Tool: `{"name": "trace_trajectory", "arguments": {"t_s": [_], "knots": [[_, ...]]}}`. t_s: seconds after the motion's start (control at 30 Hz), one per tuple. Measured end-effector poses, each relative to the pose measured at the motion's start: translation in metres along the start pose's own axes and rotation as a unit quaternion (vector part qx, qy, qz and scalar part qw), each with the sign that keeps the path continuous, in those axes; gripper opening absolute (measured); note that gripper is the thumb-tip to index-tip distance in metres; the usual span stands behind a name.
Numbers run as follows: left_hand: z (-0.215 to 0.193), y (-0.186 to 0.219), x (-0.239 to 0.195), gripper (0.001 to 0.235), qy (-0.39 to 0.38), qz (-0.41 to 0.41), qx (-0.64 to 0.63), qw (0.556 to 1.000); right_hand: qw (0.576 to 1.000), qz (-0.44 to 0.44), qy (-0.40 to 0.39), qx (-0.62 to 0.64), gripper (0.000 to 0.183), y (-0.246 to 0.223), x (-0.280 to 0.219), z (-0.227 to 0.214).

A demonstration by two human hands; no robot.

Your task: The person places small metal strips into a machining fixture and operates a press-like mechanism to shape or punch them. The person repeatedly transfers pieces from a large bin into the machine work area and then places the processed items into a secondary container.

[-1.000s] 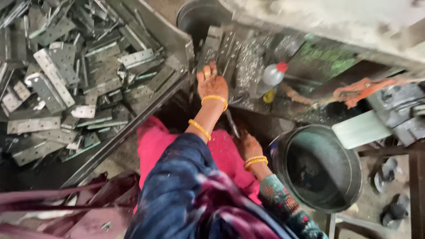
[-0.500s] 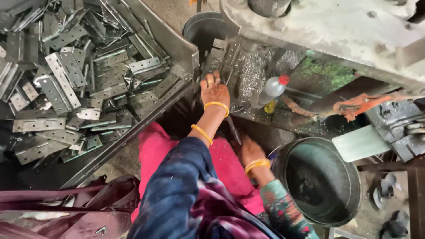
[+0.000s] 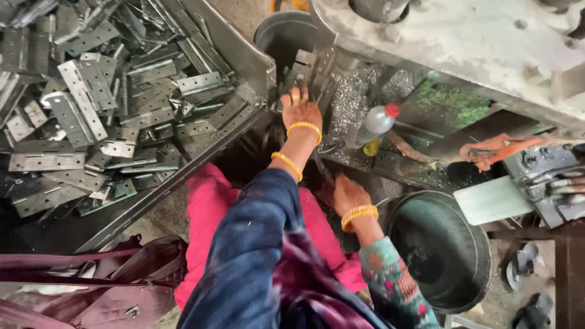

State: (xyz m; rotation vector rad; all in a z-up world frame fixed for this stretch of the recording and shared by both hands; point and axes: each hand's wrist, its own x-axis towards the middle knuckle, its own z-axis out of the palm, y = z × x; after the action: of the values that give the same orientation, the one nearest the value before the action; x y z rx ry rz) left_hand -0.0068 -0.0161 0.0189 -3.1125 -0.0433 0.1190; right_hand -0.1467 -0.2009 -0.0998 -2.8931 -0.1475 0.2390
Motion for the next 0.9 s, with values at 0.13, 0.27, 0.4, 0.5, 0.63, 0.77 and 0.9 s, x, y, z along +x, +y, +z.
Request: {"name": "trace_trajectory", "arguments": {"t_s": [0.13, 0.27, 0.4, 0.5, 0.63, 0.77, 0.9], "knots": [[0.0, 0.005, 0.01, 0.042, 0.028, -0.02, -0.024, 0.999, 0.992, -0.015, 0.068, 0.104, 0.054, -0.018, -0.03, 0.036], [-0.008, -0.011, 0.002, 0.041, 0.006, -0.018, -0.01, 1.0, 0.99, 0.076, -0.008, 0.122, 0.053, -0.028, -0.028, 0.049], [-0.001, 0.001, 0.02, 0.042, 0.005, -0.006, 0.003, 1.0, 0.996, -0.055, 0.054, 0.051, 0.053, -0.008, -0.017, 0.003], [0.022, 0.013, 0.046, 0.044, -0.001, -0.006, 0.003, 1.0, 0.997, -0.003, 0.018, 0.069, 0.053, -0.017, -0.009, -0.01], [0.045, 0.016, 0.058, 0.045, 0.02, -0.025, -0.014, 0.999, 0.987, 0.084, -0.057, 0.122, 0.051, -0.036, -0.036, 0.011], [0.03, 0.01, 0.049, 0.043, 0.035, -0.013, -0.024, 0.999, 0.992, 0.072, -0.027, 0.099, 0.049, -0.028, -0.029, 0.006], [0.015, 0.008, 0.035, 0.043, 0.033, -0.004, -0.02, 0.999, 0.998, -0.035, 0.023, 0.038, 0.045, -0.003, 0.002, 0.014]]}}
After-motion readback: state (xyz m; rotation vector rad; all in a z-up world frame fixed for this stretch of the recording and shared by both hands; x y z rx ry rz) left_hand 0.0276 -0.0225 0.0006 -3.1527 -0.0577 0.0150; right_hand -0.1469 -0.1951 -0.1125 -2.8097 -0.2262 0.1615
